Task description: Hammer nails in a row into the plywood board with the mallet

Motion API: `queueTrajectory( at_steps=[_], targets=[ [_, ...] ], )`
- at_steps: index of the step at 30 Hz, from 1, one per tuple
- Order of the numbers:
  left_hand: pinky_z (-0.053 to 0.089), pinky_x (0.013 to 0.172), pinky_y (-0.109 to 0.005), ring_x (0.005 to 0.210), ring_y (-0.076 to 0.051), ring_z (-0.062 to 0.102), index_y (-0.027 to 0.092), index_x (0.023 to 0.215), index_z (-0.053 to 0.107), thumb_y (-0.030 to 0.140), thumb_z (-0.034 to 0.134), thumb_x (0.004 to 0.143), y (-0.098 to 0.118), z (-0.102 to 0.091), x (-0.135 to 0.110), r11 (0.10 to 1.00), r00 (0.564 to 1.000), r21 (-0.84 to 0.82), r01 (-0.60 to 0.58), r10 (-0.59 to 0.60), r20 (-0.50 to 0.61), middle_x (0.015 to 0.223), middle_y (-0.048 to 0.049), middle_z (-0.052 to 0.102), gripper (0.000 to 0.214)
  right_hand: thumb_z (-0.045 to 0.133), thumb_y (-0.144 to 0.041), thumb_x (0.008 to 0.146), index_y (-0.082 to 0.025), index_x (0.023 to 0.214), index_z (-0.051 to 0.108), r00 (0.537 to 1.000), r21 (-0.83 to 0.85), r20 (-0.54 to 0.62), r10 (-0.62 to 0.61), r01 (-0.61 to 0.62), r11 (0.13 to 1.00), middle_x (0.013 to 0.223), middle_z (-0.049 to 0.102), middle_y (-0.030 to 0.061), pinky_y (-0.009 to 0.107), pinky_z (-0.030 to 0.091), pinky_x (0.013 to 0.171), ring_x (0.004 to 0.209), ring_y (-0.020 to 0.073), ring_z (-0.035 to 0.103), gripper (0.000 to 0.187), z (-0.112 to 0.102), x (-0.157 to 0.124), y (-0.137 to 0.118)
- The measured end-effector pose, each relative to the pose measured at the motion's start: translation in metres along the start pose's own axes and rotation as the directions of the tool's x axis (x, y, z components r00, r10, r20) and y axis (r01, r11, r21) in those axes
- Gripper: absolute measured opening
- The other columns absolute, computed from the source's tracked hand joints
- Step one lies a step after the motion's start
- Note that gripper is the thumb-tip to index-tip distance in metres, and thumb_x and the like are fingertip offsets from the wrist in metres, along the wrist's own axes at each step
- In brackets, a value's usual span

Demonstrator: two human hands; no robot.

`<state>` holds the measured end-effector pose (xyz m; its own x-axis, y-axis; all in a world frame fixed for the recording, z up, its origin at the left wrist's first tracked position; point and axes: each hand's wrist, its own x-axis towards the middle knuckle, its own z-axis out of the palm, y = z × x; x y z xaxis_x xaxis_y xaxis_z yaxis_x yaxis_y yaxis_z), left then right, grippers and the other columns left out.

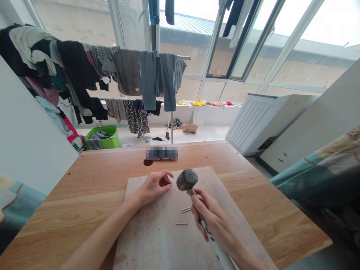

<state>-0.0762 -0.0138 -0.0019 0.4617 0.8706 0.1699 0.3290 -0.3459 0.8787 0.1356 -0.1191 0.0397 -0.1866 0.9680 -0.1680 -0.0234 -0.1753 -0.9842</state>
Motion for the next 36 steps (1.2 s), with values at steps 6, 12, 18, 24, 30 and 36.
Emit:
queueTrajectory(
  at_steps=[6, 12, 18, 24, 30, 36],
  targets=[
    [0.045, 0.061, -0.021, 0.062, -0.011, 0.057, 0.016, 0.098, 0.067, 0.013, 0.061, 0.077, 0.004, 0.001, 0.002, 0.999, 0.999, 0.039, -0.026, 0.027, -0.023, 0.07, 0.004, 0.064, 0.022, 0.054, -0.06, 0.094, -0.019, 0.114, 0.053, 0.998, -0.013, 0.065, -0.026, 0.027, 1.0, 0.062, 0.049, -0.0106, 0.013, 0.028, 0.027, 0.032, 0.004, 0.042, 0.046, 0.013, 0.017, -0.01],
    [0.042, 0.059, -0.02, 0.061, -0.01, 0.056, 0.015, 0.117, 0.063, 0.008, 0.061, 0.072, 0.001, 0.002, 0.003, 0.997, 0.996, 0.06, -0.057, 0.06, -0.062, 0.069, 0.006, 0.061, 0.045, 0.054, -0.058, 0.095, -0.018, 0.111, 0.053, 0.997, 0.001, 0.079, -0.022, 0.022, 1.0, 0.063, 0.048, -0.0108, 0.012, 0.027, 0.026, 0.03, 0.003, 0.042, 0.043, 0.017, 0.022, 0.007],
    [0.042, 0.059, -0.021, 0.062, -0.011, 0.055, 0.015, 0.121, 0.062, 0.011, 0.06, 0.075, 0.005, 0.001, 0.002, 0.997, 0.999, 0.06, -0.039, 0.04, -0.03, 0.072, 0.0047, 0.061, 0.046, 0.055, -0.059, 0.094, -0.019, 0.11, 0.053, 0.997, 0.02, 0.068, -0.044, 0.043, 0.999, 0.062, 0.048, -0.0108, 0.012, 0.027, 0.026, 0.03, 0.0027, 0.043, 0.043, 0.016, 0.02, 0.008],
    [0.042, 0.059, -0.022, 0.063, -0.012, 0.055, 0.017, 0.117, 0.058, 0.015, 0.066, 0.074, 0.004, -0.002, 0.003, 0.996, 0.999, 0.078, -0.051, 0.05, 0.013, 0.076, 0.0043, 0.061, 0.044, 0.055, -0.056, 0.095, -0.019, 0.109, 0.054, 0.995, 0.009, 0.089, -0.037, 0.036, 0.999, 0.064, 0.05, -0.0098, 0.012, 0.029, 0.026, 0.031, 0.0029, 0.044, 0.04, 0.016, 0.021, 0.009],
    [0.04, 0.058, -0.024, 0.064, -0.012, 0.051, 0.019, 0.086, 0.054, 0.025, 0.065, 0.082, 0.026, -0.014, -0.002, 0.937, 0.997, 0.343, -0.071, 0.058, 0.047, 0.075, 0.0035, 0.056, 0.013, 0.065, -0.056, 0.089, -0.021, 0.106, 0.052, 1.0, 0.107, 0.008, -0.025, 0.024, 0.994, 0.06, 0.05, -0.0109, 0.013, 0.034, 0.026, 0.03, 0.0046, 0.044, 0.041, 0.003, 0.02, -0.002],
    [0.046, 0.073, -0.032, 0.083, -0.021, 0.062, 0.018, 0.087, 0.061, 0.02, 0.062, 0.089, 0.063, 0.021, -0.021, 0.565, 0.858, 0.645, -0.514, 0.335, 0.39, 0.087, -0.0047, 0.068, 0.004, 0.068, -0.051, 0.088, -0.023, 0.081, 0.047, 0.993, 0.206, -0.112, -0.038, 0.061, 0.977, 0.054, 0.044, -0.0117, 0.014, 0.035, 0.028, 0.031, 0.0047, 0.041, 0.035, -0.012, 0.018, -0.012]
  ],
)
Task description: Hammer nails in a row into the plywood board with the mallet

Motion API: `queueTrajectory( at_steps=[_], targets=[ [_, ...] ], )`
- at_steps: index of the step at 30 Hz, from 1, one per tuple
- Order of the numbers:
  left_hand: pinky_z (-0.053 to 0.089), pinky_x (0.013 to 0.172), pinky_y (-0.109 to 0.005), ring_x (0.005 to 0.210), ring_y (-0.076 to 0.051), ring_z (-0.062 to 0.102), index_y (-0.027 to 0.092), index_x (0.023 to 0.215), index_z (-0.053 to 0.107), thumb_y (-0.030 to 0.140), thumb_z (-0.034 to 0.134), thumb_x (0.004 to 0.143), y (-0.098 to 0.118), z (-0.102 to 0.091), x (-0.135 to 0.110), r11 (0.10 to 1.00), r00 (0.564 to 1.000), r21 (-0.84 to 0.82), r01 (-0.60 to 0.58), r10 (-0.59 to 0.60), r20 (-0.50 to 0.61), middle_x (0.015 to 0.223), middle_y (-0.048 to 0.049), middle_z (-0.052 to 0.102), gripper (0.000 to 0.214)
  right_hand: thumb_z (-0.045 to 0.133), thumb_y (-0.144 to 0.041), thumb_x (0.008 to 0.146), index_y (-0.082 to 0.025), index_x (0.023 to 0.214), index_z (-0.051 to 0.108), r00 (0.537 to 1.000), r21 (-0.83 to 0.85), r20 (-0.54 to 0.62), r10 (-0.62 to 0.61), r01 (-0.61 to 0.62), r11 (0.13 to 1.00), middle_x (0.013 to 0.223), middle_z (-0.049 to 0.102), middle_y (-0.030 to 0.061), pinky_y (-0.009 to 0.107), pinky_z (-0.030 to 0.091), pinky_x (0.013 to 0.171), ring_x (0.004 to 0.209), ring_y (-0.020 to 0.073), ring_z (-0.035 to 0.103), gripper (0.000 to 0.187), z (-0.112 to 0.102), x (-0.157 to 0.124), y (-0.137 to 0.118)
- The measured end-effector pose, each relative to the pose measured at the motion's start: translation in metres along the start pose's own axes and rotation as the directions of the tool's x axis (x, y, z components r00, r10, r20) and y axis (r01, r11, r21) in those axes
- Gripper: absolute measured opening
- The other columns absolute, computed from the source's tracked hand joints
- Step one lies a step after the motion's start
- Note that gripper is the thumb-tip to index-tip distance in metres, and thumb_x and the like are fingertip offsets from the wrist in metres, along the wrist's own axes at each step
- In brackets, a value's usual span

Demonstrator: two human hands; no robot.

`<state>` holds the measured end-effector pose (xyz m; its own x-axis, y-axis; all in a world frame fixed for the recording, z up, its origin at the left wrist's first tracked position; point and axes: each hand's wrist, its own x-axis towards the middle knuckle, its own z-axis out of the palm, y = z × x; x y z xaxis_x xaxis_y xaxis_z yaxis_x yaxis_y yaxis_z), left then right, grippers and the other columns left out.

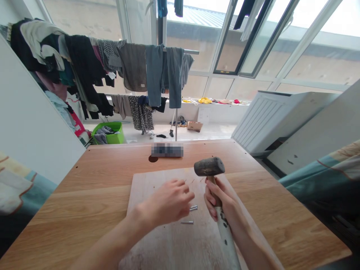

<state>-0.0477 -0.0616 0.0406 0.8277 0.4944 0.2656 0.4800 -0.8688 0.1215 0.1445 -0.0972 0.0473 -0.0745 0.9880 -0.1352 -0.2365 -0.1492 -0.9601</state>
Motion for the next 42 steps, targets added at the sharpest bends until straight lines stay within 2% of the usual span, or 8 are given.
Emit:
queueTrajectory(
  at_steps=[6, 12, 16, 18, 22, 24, 31, 42],
  targets=[
    [0.044, 0.065, -0.035, 0.071, -0.022, 0.062, 0.013, 0.091, 0.062, 0.012, 0.058, 0.093, 0.041, 0.022, 0.005, 0.937, 0.986, 0.312, -0.156, 0.166, -0.007, 0.078, -0.0059, 0.067, 0.005, 0.069, -0.048, 0.086, -0.023, 0.073, 0.044, 0.997, 0.028, -0.071, -0.001, 0.003, 1.0, 0.054, 0.043, -0.0106, 0.014, 0.031, 0.03, 0.034, 0.0044, 0.039, 0.038, 0.0, 0.002, 0.002],
    [0.048, 0.07, -0.034, 0.077, -0.021, 0.063, 0.013, 0.095, 0.062, 0.009, 0.057, 0.092, 0.039, 0.01, 0.003, 0.964, 0.982, 0.191, -0.186, 0.187, 0.015, 0.084, -0.0065, 0.066, 0.008, 0.068, -0.054, 0.084, -0.023, 0.085, 0.05, 0.998, -0.03, -0.053, 0.032, -0.034, 0.999, 0.052, 0.042, -0.0119, 0.015, 0.031, 0.03, 0.033, 0.0054, 0.039, 0.036, 0.0, 0.004, 0.009],
    [0.05, 0.076, -0.028, 0.084, -0.018, 0.065, 0.017, 0.093, 0.066, 0.004, 0.058, 0.089, 0.013, -0.006, -0.003, 0.987, 0.999, -0.154, -0.033, 0.034, 0.005, 0.093, -0.0049, 0.069, 0.016, 0.063, -0.057, 0.088, -0.023, 0.088, 0.049, 1.0, -0.092, -0.004, 0.031, -0.031, 0.995, 0.052, 0.042, -0.0122, 0.014, 0.032, 0.029, 0.032, 0.0058, 0.04, 0.037, 0.002, 0.003, 0.01],
    [0.051, 0.076, -0.025, 0.085, -0.016, 0.066, 0.019, 0.097, 0.07, 0.006, 0.058, 0.09, -0.008, -0.007, -0.009, 0.92, 0.989, -0.382, 0.091, -0.128, -0.073, 0.096, -0.0036, 0.07, 0.019, 0.063, -0.059, 0.087, -0.023, 0.087, 0.048, 0.999, -0.107, 0.017, 0.038, -0.036, 0.994, 0.052, 0.043, -0.012, 0.014, 0.033, 0.028, 0.032, 0.0058, 0.04, 0.039, 0.004, 0.003, 0.009],
    [0.052, 0.078, -0.025, 0.081, -0.014, 0.067, 0.019, 0.094, 0.073, 0.016, 0.061, 0.091, -0.046, 0.006, -0.025, 0.71, 0.843, -0.65, 0.269, -0.501, -0.198, 0.089, -0.0019, 0.073, 0.013, 0.063, -0.061, 0.086, -0.022, 0.091, 0.049, 0.998, -0.103, 0.027, 0.054, -0.051, 0.993, 0.052, 0.043, -0.0125, 0.015, 0.035, 0.027, 0.032, 0.0057, 0.038, 0.042, 0.007, 0.004, 0.01],
    [0.053, 0.076, -0.025, 0.079, -0.015, 0.066, 0.019, 0.092, 0.073, 0.018, 0.062, 0.089, -0.054, 0.015, -0.032, 0.662, 0.789, -0.677, 0.321, -0.582, -0.195, 0.087, -0.0018, 0.073, 0.012, 0.063, -0.061, 0.087, -0.021, 0.092, 0.05, 0.998, -0.104, 0.036, 0.057, -0.053, 0.993, 0.052, 0.043, -0.0126, 0.014, 0.034, 0.027, 0.032, 0.0056, 0.038, 0.042, 0.008, 0.004, 0.011],
    [0.049, 0.076, -0.026, 0.08, -0.014, 0.063, 0.02, 0.095, 0.073, 0.016, 0.057, 0.091, -0.048, 0.021, -0.038, 0.755, 0.84, -0.58, 0.307, -0.501, -0.207, 0.09, -0.002, 0.07, 0.018, 0.061, -0.06, 0.088, -0.022, 0.092, 0.05, 0.997, -0.138, 0.047, 0.061, -0.054, 0.989, 0.052, 0.043, -0.0128, 0.015, 0.036, 0.028, 0.031, 0.0057, 0.038, 0.04, 0.01, 0.002, 0.012],
    [0.051, 0.074, -0.024, 0.074, -0.012, 0.063, 0.019, 0.103, 0.07, 0.013, 0.057, 0.088, -0.051, 0.023, -0.039, 0.723, 0.841, -0.603, 0.336, -0.519, -0.153, 0.086, -0.0001, 0.071, 0.021, 0.058, -0.058, 0.091, -0.021, 0.096, 0.051, 0.994, -0.122, 0.098, 0.042, -0.029, 0.992, 0.053, 0.043, -0.0124, 0.014, 0.033, 0.028, 0.031, 0.0054, 0.037, 0.038, 0.009, 0.003, 0.02]
  ],
)
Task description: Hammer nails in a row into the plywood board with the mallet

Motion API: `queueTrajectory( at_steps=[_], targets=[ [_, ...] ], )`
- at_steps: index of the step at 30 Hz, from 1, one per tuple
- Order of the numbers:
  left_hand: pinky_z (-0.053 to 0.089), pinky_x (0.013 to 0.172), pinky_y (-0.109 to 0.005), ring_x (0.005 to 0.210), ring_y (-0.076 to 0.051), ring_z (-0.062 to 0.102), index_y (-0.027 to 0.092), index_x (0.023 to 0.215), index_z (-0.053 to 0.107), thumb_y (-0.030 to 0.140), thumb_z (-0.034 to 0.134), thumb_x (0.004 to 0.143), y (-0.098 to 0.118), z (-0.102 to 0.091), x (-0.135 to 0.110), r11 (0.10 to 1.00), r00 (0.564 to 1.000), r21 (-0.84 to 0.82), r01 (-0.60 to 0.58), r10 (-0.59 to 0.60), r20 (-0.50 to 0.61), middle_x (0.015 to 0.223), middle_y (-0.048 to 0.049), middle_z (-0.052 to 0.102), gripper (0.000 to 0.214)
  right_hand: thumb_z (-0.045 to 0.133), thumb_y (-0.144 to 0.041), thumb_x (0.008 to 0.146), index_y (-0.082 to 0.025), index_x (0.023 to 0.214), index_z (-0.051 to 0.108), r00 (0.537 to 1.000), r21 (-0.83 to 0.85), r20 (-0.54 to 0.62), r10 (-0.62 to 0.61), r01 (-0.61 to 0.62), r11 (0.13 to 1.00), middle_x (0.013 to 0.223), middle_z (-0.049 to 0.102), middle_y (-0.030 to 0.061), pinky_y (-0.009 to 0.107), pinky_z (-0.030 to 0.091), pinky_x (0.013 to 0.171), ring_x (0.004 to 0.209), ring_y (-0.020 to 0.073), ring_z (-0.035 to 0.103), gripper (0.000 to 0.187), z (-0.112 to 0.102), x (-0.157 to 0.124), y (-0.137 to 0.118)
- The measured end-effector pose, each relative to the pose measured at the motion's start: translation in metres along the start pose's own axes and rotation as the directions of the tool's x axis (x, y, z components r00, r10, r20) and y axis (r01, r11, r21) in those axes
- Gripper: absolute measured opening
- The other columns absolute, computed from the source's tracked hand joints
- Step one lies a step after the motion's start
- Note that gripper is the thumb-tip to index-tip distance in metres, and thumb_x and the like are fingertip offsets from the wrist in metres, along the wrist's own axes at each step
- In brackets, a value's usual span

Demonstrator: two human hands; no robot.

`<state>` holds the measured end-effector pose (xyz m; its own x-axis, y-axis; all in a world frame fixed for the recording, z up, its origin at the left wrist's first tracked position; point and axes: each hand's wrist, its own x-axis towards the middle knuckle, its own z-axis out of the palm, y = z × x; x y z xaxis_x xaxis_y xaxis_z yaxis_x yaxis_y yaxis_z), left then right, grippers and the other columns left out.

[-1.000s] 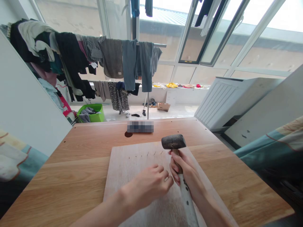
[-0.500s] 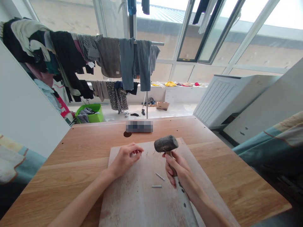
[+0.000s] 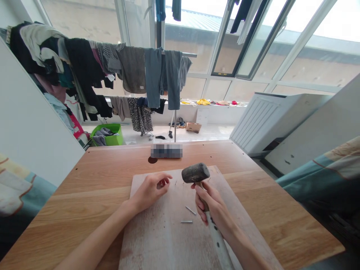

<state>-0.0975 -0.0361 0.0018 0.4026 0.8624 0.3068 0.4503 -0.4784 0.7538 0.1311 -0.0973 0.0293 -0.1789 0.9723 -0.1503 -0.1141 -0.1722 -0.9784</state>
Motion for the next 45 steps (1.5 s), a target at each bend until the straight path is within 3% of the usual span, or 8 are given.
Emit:
queueTrajectory(
  at_steps=[9, 18, 26, 30, 36, 41, 43, 45],
  targets=[
    [0.052, 0.071, -0.023, 0.069, -0.011, 0.064, 0.018, 0.111, 0.067, 0.012, 0.059, 0.085, -0.002, 0.004, 0.001, 1.0, 1.0, -0.026, 0.01, -0.011, -0.027, 0.084, 0.0016, 0.072, 0.028, 0.05, -0.056, 0.096, -0.023, 0.089, 0.052, 0.998, -0.376, 0.035, 0.049, -0.032, 0.926, 0.053, 0.043, -0.0108, 0.016, 0.033, 0.03, 0.034, 0.0074, 0.041, 0.033, 0.022, -0.002, -0.034],
    [0.049, 0.066, -0.021, 0.066, -0.012, 0.062, 0.018, 0.114, 0.065, 0.004, 0.059, 0.077, -0.002, 0.003, 0.002, 0.999, 0.999, -0.038, 0.009, -0.011, -0.035, 0.077, 0.0027, 0.069, 0.041, 0.049, -0.039, 0.1, -0.025, 0.085, 0.054, 0.995, -0.558, 0.092, -0.037, 0.082, 0.826, 0.047, 0.046, -0.0083, 0.024, 0.028, 0.039, 0.036, 0.0119, 0.041, 0.021, 0.031, 0.008, -0.011],
    [0.047, 0.066, -0.021, 0.067, -0.012, 0.061, 0.017, 0.102, 0.065, 0.002, 0.057, 0.074, 0.001, 0.002, 0.002, 0.999, 0.999, -0.046, 0.013, -0.014, -0.037, 0.077, 0.003, 0.068, 0.032, 0.045, -0.033, 0.101, -0.023, 0.093, 0.058, 0.983, -0.697, 0.118, -0.141, 0.184, 0.693, 0.074, 0.062, 0.0006, 0.03, 0.036, 0.064, 0.067, 0.0195, 0.054, 0.018, 0.036, 0.005, -0.013],
    [0.047, 0.066, -0.021, 0.068, -0.012, 0.061, 0.017, 0.102, 0.065, 0.001, 0.056, 0.074, 0.004, 0.0, 0.002, 1.0, 0.999, -0.025, 0.013, -0.014, -0.03, 0.078, 0.003, 0.068, 0.034, 0.045, -0.032, 0.101, -0.023, 0.094, 0.059, 0.982, -0.702, 0.124, -0.142, 0.188, 0.687, 0.074, 0.064, 0.0014, 0.03, 0.035, 0.062, 0.067, 0.02, 0.055, 0.018, 0.036, 0.006, -0.012],
    [0.046, 0.065, -0.021, 0.067, -0.012, 0.059, 0.018, 0.103, 0.062, 0.001, 0.057, 0.073, 0.002, 0.002, 0.002, 1.0, 1.0, -0.006, -0.002, 0.002, -0.03, 0.079, 0.0029, 0.065, 0.036, 0.048, -0.033, 0.1, -0.023, 0.09, 0.058, 0.979, -0.687, 0.119, -0.166, 0.202, 0.698, 0.07, 0.06, -0.0005, 0.029, 0.037, 0.06, 0.064, 0.0177, 0.053, 0.018, 0.034, 0.007, -0.008],
    [0.051, 0.071, -0.028, 0.076, -0.014, 0.058, 0.018, 0.1, 0.054, 0.018, 0.069, 0.074, 0.002, 0.002, -0.003, 0.987, 0.992, 0.153, -0.047, 0.064, -0.107, 0.098, -0.002, 0.057, 0.03, 0.047, -0.051, 0.099, -0.023, 0.094, 0.057, 0.996, -0.495, 0.039, -0.078, 0.087, 0.865, 0.053, 0.044, -0.0089, 0.022, 0.034, 0.037, 0.038, 0.0107, 0.043, 0.03, 0.022, 0.009, -0.009],
    [0.052, 0.074, -0.03, 0.08, -0.016, 0.059, 0.019, 0.102, 0.053, 0.022, 0.069, 0.076, 0.016, 0.002, -0.006, 0.96, 0.992, 0.253, -0.117, 0.123, -0.007, 0.101, -0.0036, 0.056, 0.03, 0.05, -0.057, 0.096, -0.022, 0.097, 0.054, 0.996, -0.372, -0.034, -0.089, 0.07, 0.926, 0.052, 0.041, -0.0109, 0.02, 0.033, 0.031, 0.033, 0.0093, 0.041, 0.035, 0.012, 0.011, -0.012],
    [0.052, 0.077, -0.032, 0.088, -0.02, 0.061, 0.019, 0.104, 0.057, 0.024, 0.068, 0.081, 0.039, 0.005, -0.012, 0.887, 0.952, 0.359, -0.291, 0.23, 0.203, 0.101, -0.0053, 0.06, 0.026, 0.054, -0.06, 0.093, -0.022, 0.097, 0.052, 0.989, -0.273, -0.095, -0.115, 0.086, 0.958, 0.053, 0.041, -0.0118, 0.018, 0.034, 0.03, 0.033, 0.0083, 0.041, 0.038, 0.003, 0.014, -0.016]
  ],
)
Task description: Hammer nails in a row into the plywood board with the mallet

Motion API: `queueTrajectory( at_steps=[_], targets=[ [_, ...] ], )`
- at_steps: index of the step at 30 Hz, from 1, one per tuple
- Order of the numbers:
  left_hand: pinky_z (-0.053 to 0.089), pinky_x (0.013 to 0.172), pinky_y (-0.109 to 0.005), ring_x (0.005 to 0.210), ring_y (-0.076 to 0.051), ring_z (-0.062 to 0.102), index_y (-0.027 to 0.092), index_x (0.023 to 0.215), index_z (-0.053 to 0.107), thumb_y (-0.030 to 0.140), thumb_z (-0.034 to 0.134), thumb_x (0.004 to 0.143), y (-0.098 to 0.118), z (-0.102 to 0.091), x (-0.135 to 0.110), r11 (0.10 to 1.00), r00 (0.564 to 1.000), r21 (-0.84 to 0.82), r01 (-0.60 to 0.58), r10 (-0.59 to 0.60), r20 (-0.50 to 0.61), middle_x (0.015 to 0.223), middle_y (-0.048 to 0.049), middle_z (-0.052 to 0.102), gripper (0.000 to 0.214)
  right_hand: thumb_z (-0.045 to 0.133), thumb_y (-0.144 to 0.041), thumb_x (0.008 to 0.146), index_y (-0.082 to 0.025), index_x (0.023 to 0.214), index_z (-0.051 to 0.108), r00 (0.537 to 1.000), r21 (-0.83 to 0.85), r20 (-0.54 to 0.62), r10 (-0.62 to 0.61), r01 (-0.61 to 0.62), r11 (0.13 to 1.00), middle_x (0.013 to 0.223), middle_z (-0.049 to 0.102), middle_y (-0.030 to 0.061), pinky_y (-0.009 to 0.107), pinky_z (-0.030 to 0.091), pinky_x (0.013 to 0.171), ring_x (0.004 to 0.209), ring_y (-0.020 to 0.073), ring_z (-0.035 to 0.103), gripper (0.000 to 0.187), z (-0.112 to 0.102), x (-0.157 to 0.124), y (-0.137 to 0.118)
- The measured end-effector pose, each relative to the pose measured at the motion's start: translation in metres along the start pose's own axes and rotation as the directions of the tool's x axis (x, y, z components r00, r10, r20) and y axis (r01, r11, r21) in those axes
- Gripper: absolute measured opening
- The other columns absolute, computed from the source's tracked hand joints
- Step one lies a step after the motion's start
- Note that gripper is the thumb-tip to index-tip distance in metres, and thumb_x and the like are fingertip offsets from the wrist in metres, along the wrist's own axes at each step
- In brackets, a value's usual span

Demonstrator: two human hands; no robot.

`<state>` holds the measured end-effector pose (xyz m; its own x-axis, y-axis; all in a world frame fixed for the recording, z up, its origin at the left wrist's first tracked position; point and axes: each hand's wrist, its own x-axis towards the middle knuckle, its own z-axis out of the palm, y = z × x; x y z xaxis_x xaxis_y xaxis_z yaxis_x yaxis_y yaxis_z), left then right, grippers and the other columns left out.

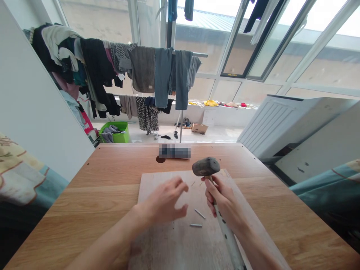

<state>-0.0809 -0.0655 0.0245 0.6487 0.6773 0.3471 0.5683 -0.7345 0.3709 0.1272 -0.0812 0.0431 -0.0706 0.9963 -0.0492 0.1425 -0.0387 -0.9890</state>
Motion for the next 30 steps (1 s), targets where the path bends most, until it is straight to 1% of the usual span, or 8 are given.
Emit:
queueTrajectory(
  at_steps=[2, 5, 12, 17, 20, 23, 26, 30],
  targets=[
    [0.051, 0.083, -0.035, 0.097, -0.025, 0.061, 0.018, 0.101, 0.061, 0.024, 0.066, 0.086, 0.026, -0.001, 0.0, 0.963, 0.967, 0.149, -0.224, 0.201, 0.155, 0.099, -0.0075, 0.065, 0.017, 0.057, -0.06, 0.091, -0.022, 0.096, 0.051, 1.0, 0.054, -0.031, 0.003, -0.001, 0.999, 0.053, 0.042, -0.0124, 0.017, 0.035, 0.029, 0.033, 0.0075, 0.041, 0.039, -0.007, 0.003, 0.0],
    [0.049, 0.08, -0.035, 0.095, -0.024, 0.062, 0.013, 0.1, 0.064, 0.015, 0.057, 0.093, 0.058, 0.009, -0.005, 0.863, 0.929, 0.349, -0.365, 0.313, 0.198, 0.099, -0.0114, 0.068, 0.01, 0.058, -0.06, 0.09, -0.021, 0.095, 0.051, 0.999, 0.06, -0.039, 0.014, -0.011, 0.998, 0.053, 0.043, -0.0118, 0.016, 0.035, 0.029, 0.034, 0.0075, 0.042, 0.04, -0.01, 0.004, 0.002],
    [0.041, 0.06, -0.036, 0.069, -0.021, 0.059, 0.011, 0.091, 0.067, 0.015, 0.059, 0.091, 0.067, 0.048, -0.014, 0.781, 0.911, 0.48, -0.401, 0.393, 0.122, 0.08, -0.0085, 0.067, 0.008, 0.058, -0.061, 0.091, -0.022, 0.089, 0.049, 1.0, 0.061, 0.022, 0.016, -0.017, 0.998, 0.053, 0.043, -0.0116, 0.015, 0.033, 0.028, 0.033, 0.0063, 0.041, 0.04, 0.001, 0.001, 0.007],
    [0.044, 0.062, -0.034, 0.069, -0.019, 0.059, 0.013, 0.084, 0.064, 0.015, 0.063, 0.09, 0.067, 0.027, -0.009, 0.814, 0.908, 0.407, -0.415, 0.396, 0.135, 0.077, -0.0052, 0.063, 0.007, 0.057, -0.06, 0.091, -0.023, 0.089, 0.048, 0.999, 0.052, 0.035, 0.023, -0.025, 0.998, 0.054, 0.043, -0.0113, 0.015, 0.033, 0.028, 0.034, 0.0067, 0.041, 0.038, 0.003, 0.0, 0.01],
    [0.049, 0.068, -0.031, 0.075, -0.018, 0.061, 0.015, 0.085, 0.064, 0.006, 0.061, 0.088, 0.053, 0.003, -0.005, 0.906, 0.934, 0.239, -0.349, 0.317, 0.162, 0.082, -0.0049, 0.065, 0.01, 0.058, -0.061, 0.09, -0.024, 0.088, 0.048, 0.999, 0.043, 0.035, 0.028, -0.029, 0.999, 0.052, 0.043, -0.0114, 0.016, 0.034, 0.028, 0.033, 0.0073, 0.042, 0.039, 0.004, 0.0, 0.009],
    [0.052, 0.076, -0.026, 0.083, -0.015, 0.065, 0.019, 0.097, 0.068, 0.003, 0.056, 0.09, 0.02, -0.011, -0.005, 0.995, 0.996, -0.057, -0.085, 0.084, -0.011, 0.095, -0.0037, 0.069, 0.021, 0.058, -0.063, 0.089, -0.023, 0.087, 0.048, 0.998, 0.05, 0.038, 0.046, -0.048, 0.998, 0.052, 0.043, -0.0112, 0.016, 0.034, 0.028, 0.033, 0.0077, 0.043, 0.041, 0.004, 0.0, 0.008],
    [0.053, 0.078, -0.025, 0.081, -0.014, 0.067, 0.02, 0.097, 0.071, 0.01, 0.059, 0.092, -0.018, -0.009, -0.011, 0.938, 0.954, -0.317, 0.139, -0.213, -0.212, 0.092, -0.0016, 0.072, 0.016, 0.058, -0.063, 0.089, -0.023, 0.088, 0.049, 0.998, 0.057, 0.044, 0.05, -0.053, 0.997, 0.052, 0.043, -0.0111, 0.015, 0.032, 0.028, 0.033, 0.007, 0.042, 0.041, 0.006, 0.0, 0.007],
    [0.054, 0.072, -0.024, 0.077, -0.014, 0.067, 0.02, 0.094, 0.072, 0.017, 0.061, 0.092, -0.043, 0.003, -0.02, 0.872, 0.904, -0.428, 0.238, -0.36, -0.23, 0.09, -0.001, 0.074, 0.011, 0.058, -0.063, 0.088, -0.022, 0.091, 0.051, 0.997, 0.057, 0.052, 0.065, -0.068, 0.996, 0.053, 0.043, -0.0114, 0.016, 0.032, 0.028, 0.033, 0.0069, 0.041, 0.042, 0.008, -0.001, 0.007]
  ],
)
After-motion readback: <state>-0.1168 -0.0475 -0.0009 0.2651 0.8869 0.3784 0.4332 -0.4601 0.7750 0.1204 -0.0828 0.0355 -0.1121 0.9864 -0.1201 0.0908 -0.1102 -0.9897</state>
